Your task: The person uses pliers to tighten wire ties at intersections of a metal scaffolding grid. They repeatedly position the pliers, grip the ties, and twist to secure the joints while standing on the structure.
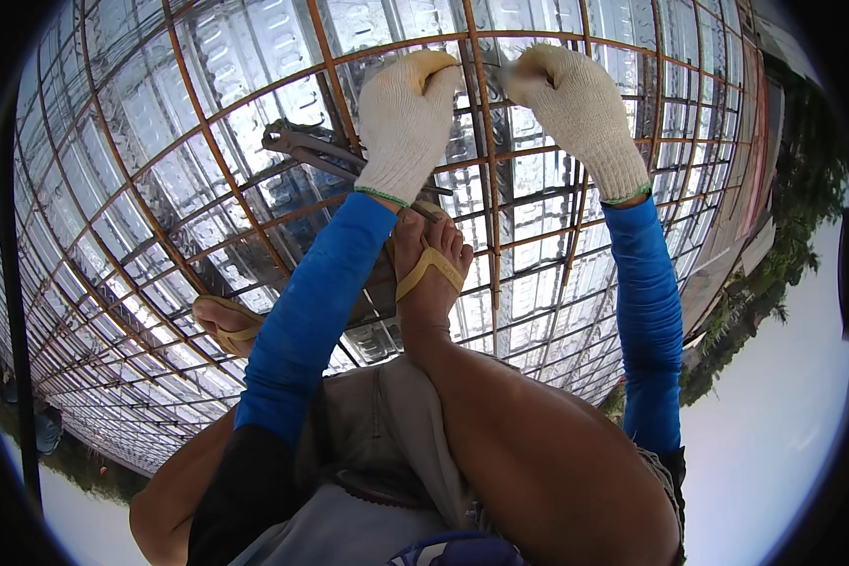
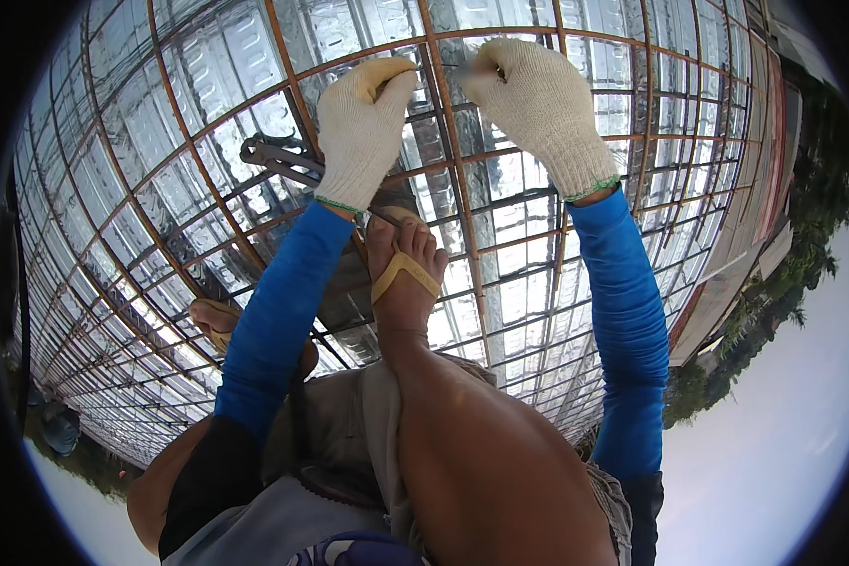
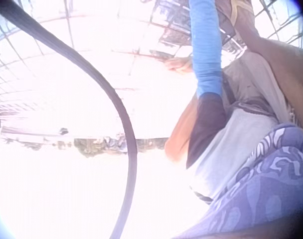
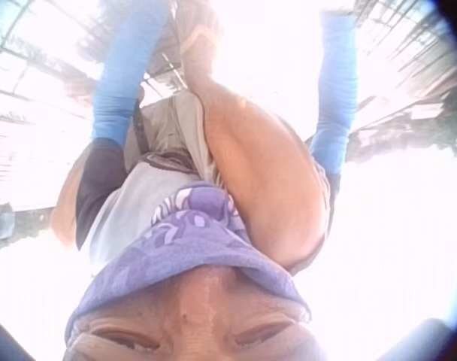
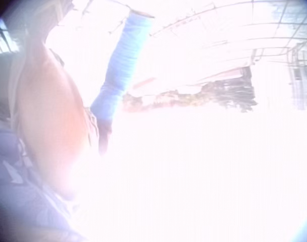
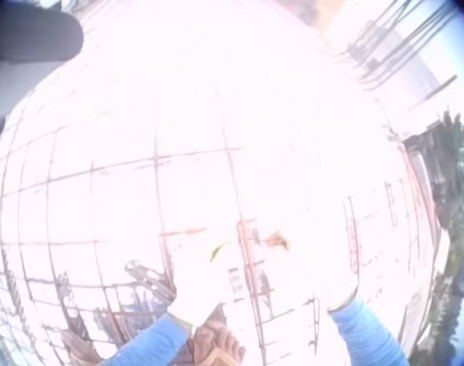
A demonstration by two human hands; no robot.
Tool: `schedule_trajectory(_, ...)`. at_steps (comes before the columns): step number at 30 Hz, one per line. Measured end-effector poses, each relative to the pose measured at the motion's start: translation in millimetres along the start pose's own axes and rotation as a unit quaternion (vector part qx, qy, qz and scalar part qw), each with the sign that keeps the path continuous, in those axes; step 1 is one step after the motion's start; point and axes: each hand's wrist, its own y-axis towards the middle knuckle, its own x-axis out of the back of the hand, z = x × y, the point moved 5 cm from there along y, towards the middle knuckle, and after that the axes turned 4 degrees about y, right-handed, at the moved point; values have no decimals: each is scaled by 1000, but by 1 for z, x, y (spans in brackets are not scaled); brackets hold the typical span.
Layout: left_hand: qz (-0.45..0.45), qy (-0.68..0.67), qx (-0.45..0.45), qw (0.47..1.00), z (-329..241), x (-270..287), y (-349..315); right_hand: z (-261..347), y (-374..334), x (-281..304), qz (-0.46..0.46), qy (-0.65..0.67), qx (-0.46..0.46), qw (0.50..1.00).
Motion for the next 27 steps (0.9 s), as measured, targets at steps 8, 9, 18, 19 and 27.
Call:
schedule_trajectory(8, 18, 53, -3, 998, -20, -2, 6, 39, -21, 4, -70, 61, 21, 995)
schedule_trajectory(9, 19, 58, -13, 998, -21, -2, 6, 39, -21, 3, -65, 62, 8, 996)
schedule_trajectory(18, 61, -63, 11, 996, 0, -3, 1, 34, -18, 12, -47, 97, -15, 994)
schedule_trajectory(19, 67, -75, 19, 995, 3, -3, 2, 34, -19, 11, -52, 97, -11, 994)
schedule_trajectory(27, 59, -33, -3, 998, -1, -11, 7, 29, -17, 9, -66, 56, -1, 996)
